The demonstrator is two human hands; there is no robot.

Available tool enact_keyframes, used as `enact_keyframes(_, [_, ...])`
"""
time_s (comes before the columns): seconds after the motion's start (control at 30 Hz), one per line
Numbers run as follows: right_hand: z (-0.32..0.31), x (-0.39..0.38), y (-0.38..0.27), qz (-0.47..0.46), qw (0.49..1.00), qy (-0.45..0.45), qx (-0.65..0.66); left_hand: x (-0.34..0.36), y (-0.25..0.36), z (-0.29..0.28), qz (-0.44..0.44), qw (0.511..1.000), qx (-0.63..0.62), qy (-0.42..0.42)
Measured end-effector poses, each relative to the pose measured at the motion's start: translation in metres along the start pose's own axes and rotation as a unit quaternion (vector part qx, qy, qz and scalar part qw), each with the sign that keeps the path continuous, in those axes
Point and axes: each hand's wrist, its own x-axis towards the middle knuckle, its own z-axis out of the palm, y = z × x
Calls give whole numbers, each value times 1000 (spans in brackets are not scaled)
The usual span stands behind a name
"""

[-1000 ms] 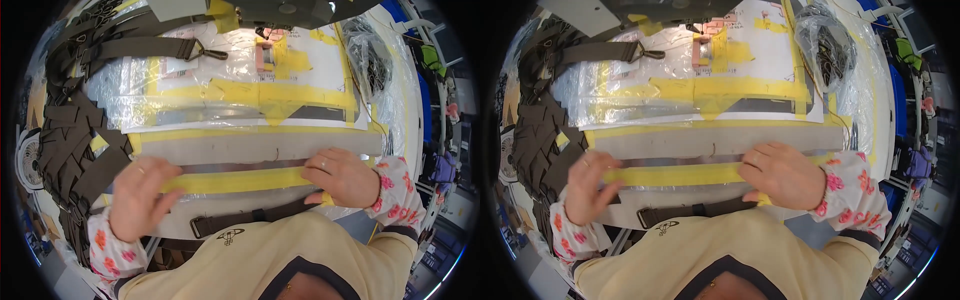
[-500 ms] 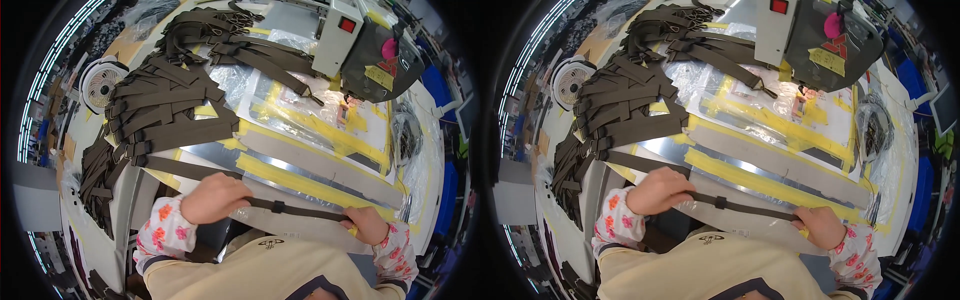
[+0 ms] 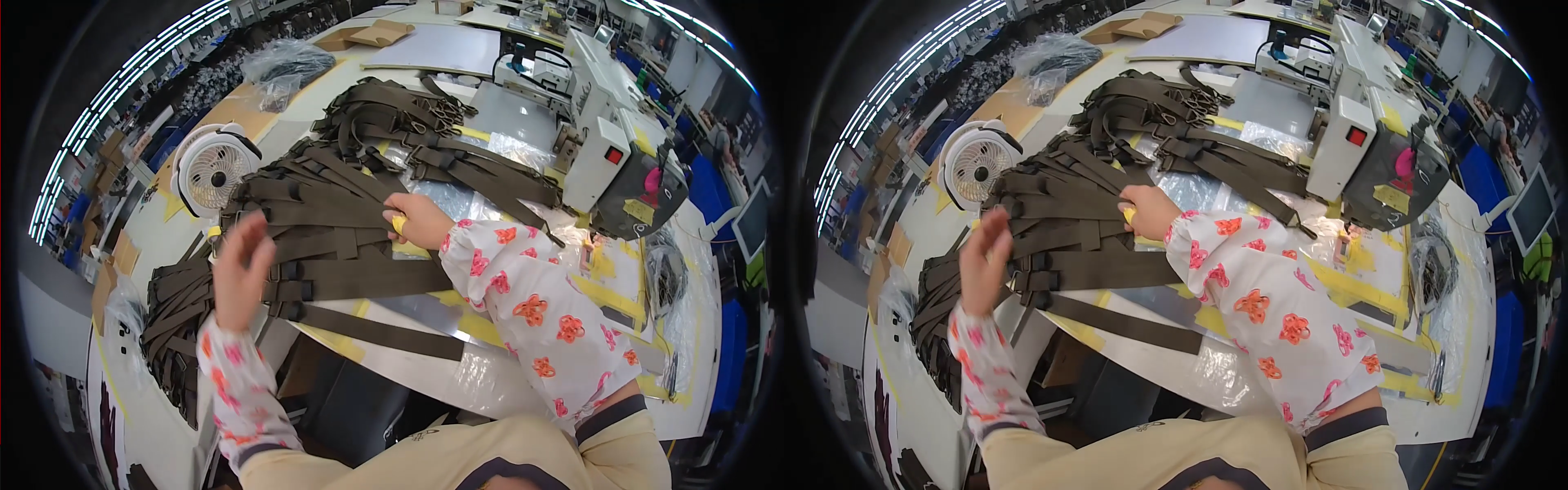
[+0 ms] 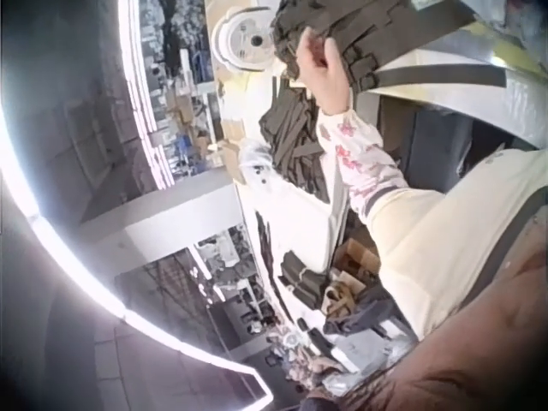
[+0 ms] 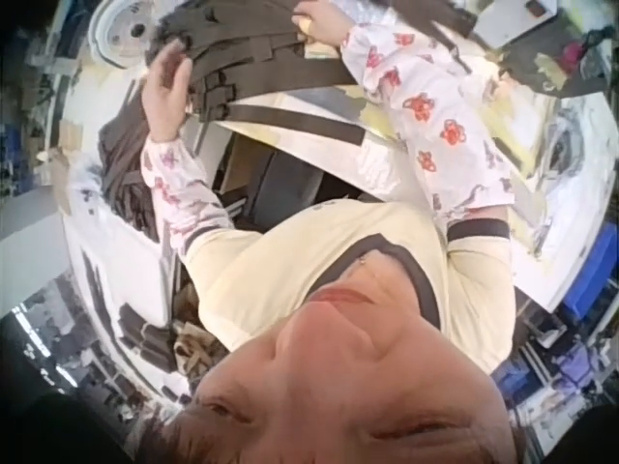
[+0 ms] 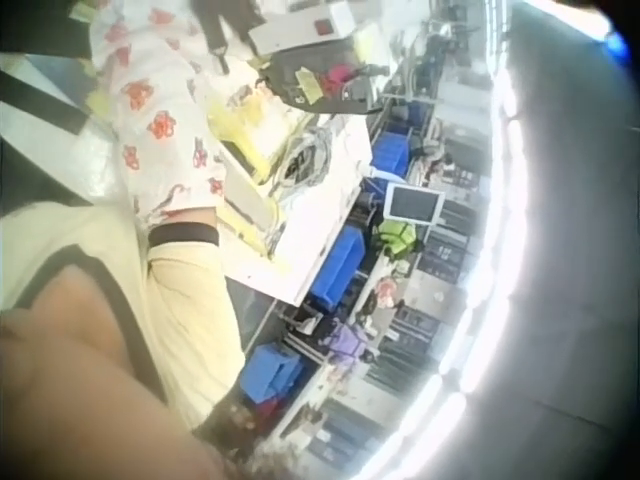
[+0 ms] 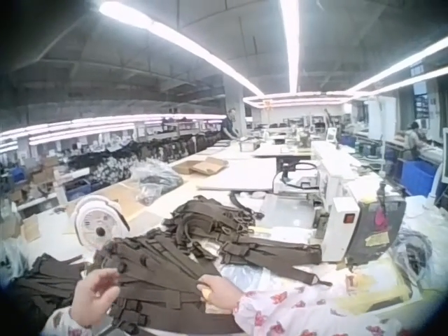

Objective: Sewing and assembling nylon webbing straps with plastic buckles and metal hardware using an industrial sewing machine.

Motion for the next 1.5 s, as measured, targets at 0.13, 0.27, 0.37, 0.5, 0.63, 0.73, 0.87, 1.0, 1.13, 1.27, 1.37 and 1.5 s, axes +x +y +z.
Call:
enact_keyframes(0.13, [9, 29, 45, -6, 991, 1, -134, -140, -4, 36, -201, 951, -236, 11])
enact_keyframes(0.27, [14, 48, 32, 15, 950, -3, -311, -181, 13, 45, -327, 792, -509, 81])
enact_keyframes(0.37, [1, 63, 31, 20, 958, 45, -283, -167, 3, 49, -329, 726, -597, 92])
enact_keyframes(0.5, [13, 89, 30, 51, 952, 6, -302, -152, -10, 47, -330, 668, -658, 104])
enact_keyframes(0.63, [23, 110, 32, 130, 905, -12, -404, -132, -25, 62, -283, 655, -682, 161])
enact_keyframes(0.73, [18, 111, 33, 157, 907, -24, -390, -106, -45, 70, -210, 709, -649, 179])
enact_keyframes(0.87, [21, 95, 30, 118, 923, -43, -364, -79, -57, 72, -216, 783, -519, 267])
enact_keyframes(1.0, [7, 93, 39, 67, 930, 43, -358, -70, -92, 64, -209, 732, -518, 390])
enact_keyframes(1.13, [11, 105, 44, 135, 966, 65, -213, -79, -71, 55, -184, 630, -711, 253])
enact_keyframes(1.27, [3, 126, 41, 212, 967, 10, -141, -86, -46, 66, -225, 679, -679, 166])
enact_keyframes(1.37, [19, 130, 39, 150, 975, 61, -149, -57, -52, 63, -248, 682, -659, 199])
enact_keyframes(1.5, [63, 137, 16, 156, 950, -13, -270, -53, -110, 47, -287, 676, -639, 229])
